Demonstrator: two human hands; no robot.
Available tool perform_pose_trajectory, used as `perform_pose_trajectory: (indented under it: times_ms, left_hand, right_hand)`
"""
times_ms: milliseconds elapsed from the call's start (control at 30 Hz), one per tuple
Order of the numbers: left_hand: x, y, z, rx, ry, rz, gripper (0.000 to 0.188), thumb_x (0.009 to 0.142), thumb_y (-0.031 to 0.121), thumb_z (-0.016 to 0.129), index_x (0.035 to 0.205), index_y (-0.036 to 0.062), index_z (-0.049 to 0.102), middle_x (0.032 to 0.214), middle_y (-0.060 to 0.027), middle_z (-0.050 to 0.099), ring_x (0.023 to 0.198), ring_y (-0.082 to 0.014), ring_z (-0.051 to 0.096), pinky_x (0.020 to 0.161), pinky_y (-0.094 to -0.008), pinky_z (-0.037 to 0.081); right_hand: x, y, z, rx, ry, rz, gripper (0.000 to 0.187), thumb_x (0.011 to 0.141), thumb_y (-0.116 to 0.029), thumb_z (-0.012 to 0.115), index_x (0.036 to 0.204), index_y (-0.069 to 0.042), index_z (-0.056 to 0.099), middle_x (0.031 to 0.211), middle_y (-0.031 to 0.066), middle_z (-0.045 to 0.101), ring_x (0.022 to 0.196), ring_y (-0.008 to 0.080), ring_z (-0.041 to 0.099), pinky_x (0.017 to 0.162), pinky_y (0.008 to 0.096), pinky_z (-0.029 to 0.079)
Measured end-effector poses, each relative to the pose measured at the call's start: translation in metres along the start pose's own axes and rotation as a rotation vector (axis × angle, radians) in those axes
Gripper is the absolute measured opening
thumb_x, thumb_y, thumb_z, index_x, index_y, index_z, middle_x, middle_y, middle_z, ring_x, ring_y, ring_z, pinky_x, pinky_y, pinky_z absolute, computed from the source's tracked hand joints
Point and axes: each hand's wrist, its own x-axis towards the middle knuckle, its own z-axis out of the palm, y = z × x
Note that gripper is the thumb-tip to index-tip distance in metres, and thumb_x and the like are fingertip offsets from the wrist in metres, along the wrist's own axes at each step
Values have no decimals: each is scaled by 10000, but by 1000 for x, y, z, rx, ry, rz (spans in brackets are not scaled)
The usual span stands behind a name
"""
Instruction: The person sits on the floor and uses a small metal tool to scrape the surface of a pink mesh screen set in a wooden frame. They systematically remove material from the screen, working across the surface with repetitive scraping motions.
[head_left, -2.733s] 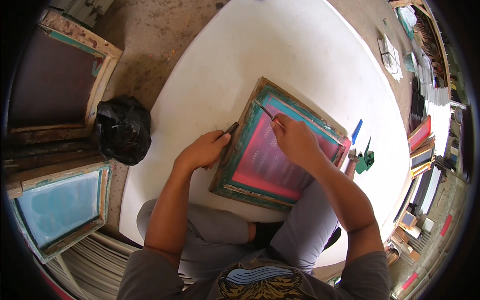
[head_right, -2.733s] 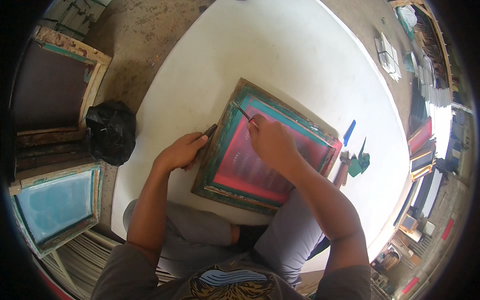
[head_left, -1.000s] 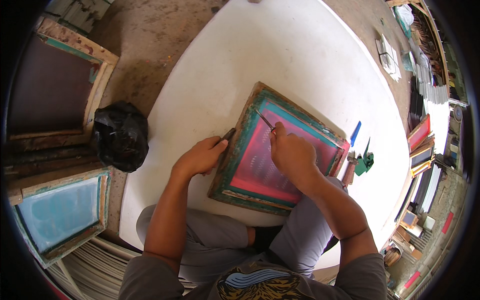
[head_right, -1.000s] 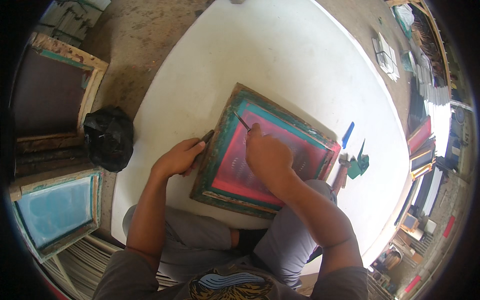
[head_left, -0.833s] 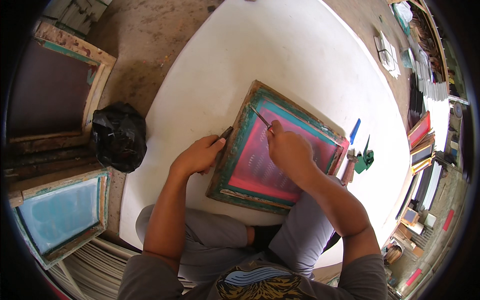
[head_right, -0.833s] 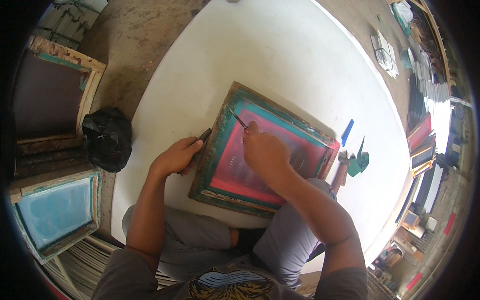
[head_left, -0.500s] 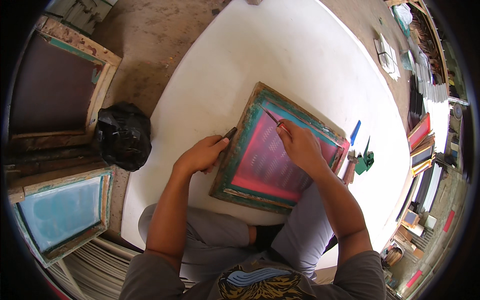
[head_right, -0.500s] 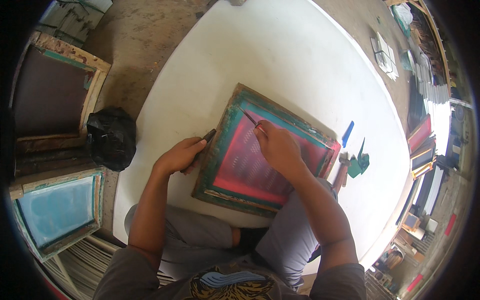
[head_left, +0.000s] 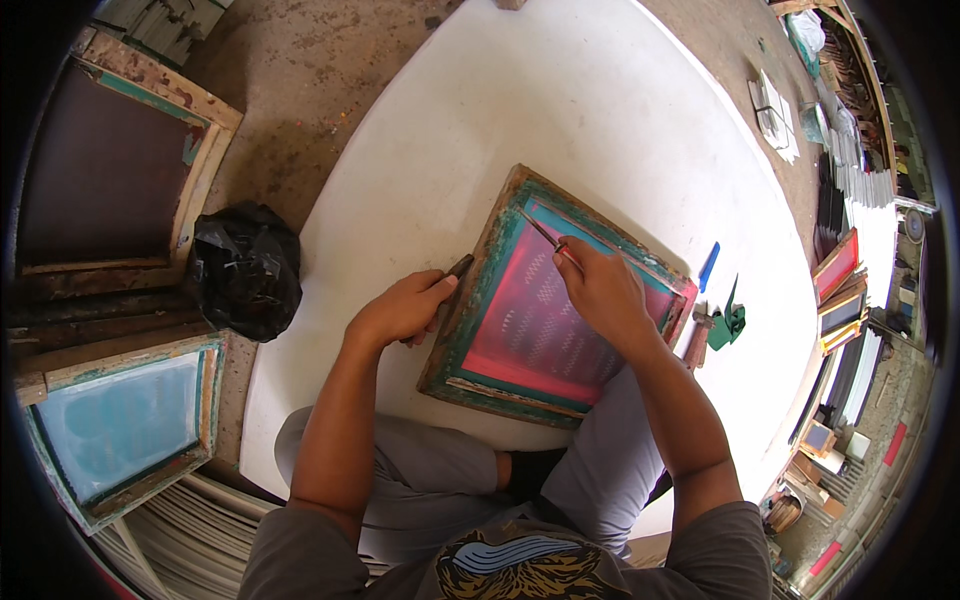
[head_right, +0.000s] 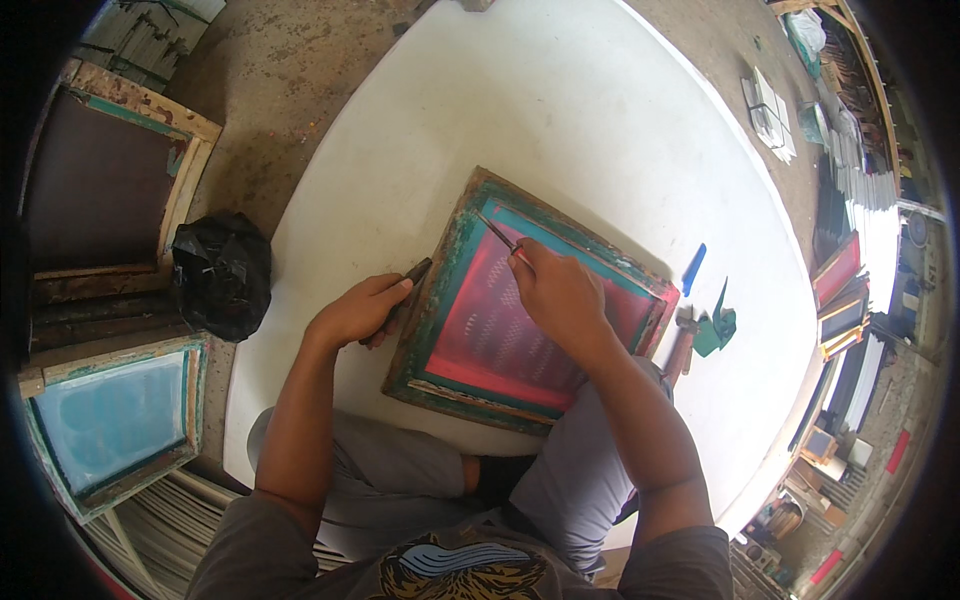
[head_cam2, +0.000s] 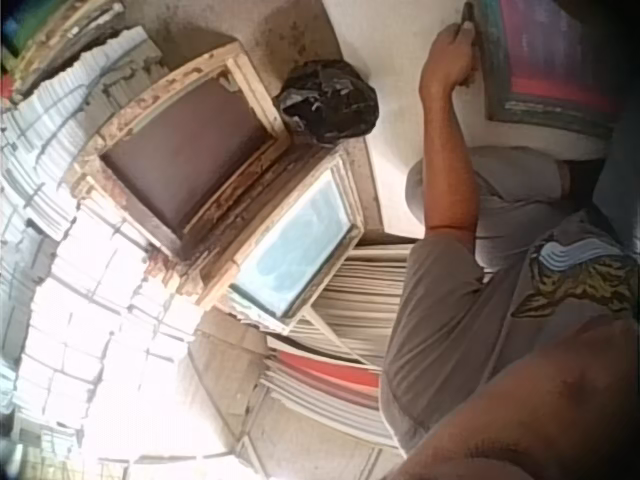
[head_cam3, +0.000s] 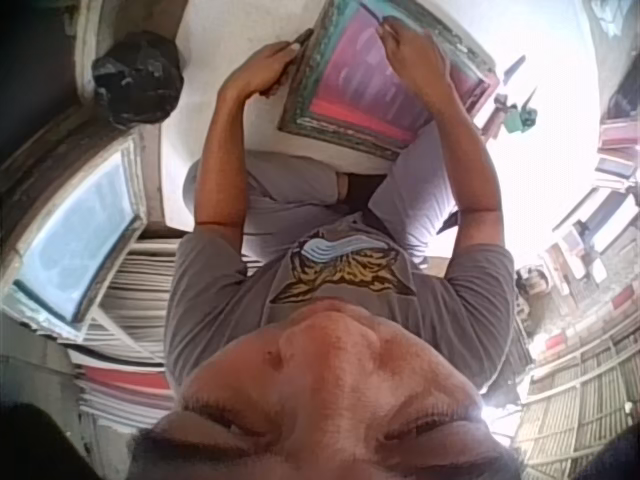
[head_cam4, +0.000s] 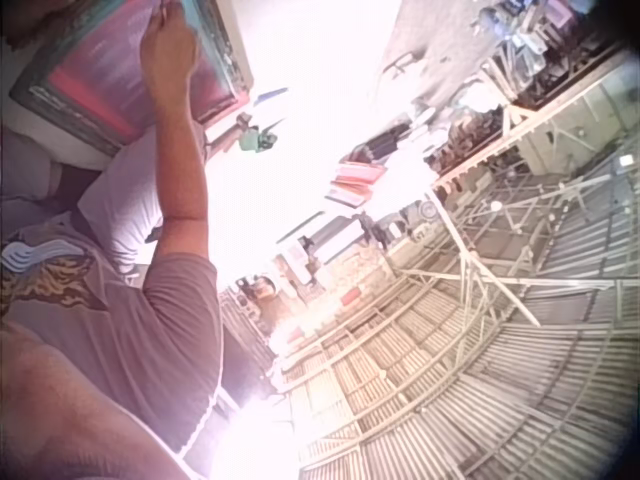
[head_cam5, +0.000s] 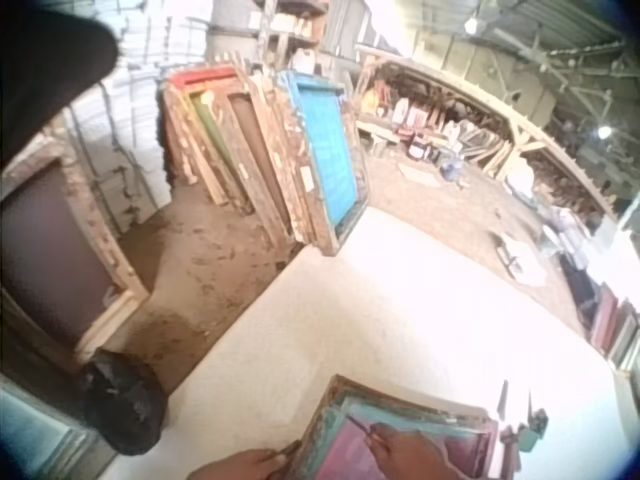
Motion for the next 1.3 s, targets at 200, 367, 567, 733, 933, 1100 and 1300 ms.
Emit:
perform_pose_trajectory:
  times_ms: [200,367,567,733,933,1100,1300]
  left_hand:
    - [-2,3,0,18,14,-15,527,1118,489,452,1205,12,656,749,-71,617,530,-158,568,506,-349,472]
    - [-2,2,2,14,36,-15,524,1117,493,472,1188,7,653,757,-78,625,538,-164,580,510,-354,484]
    - [-4,6,9,81,79,3,527,1125,486,477,1227,-8,631,747,-79,619,528,-168,577,498,-350,482]
    - [-10,14,11,115,106,-2,517,1128,465,467,1199,-22,624,760,-110,638,537,-192,597,512,-376,502]
    - [-6,10,11,128,108,-11,540,1127,481,480,1306,-10,618,735,-86,621,522,-169,588,498,-350,482]
    - [-9,14,14,125,135,-6,525,1127,457,453,1252,-20,634,764,-108,646,530,-202,599,513,-389,510]
    - [-6,10,11,107,87,-17,522,1127,459,456,1274,-8,637,753,-99,634,526,-189,594,501,-376,499]
  right_hand:
    - [-1,0,2,50,17,-13,347,1073,-370,596,1285,-115,698,950,216,780,918,453,749,830,564,577]
    - [0,0,5,48,42,-31,346,1078,-373,587,1281,-110,685,949,210,781,890,444,754,815,573,578]
    - [2,-22,4,-361,-34,2,319,1095,-356,552,1213,-70,629,806,225,740,795,450,749,680,595,576]
    - [3,0,18,-198,41,-111,314,1095,-349,553,1195,-59,622,730,224,708,705,431,740,587,565,575]
    - [1,-6,18,-264,2,-68,310,1092,-340,566,1195,-53,623,745,207,723,714,439,741,623,572,580]
    - [12,8,11,-183,5,-138,291,1094,-324,566,1204,-62,628,758,189,735,724,433,741,648,572,581]
    - [21,13,-3,-135,-88,-137,299,1085,-339,576,1183,-71,664,807,230,736,783,470,726,717,568,579]
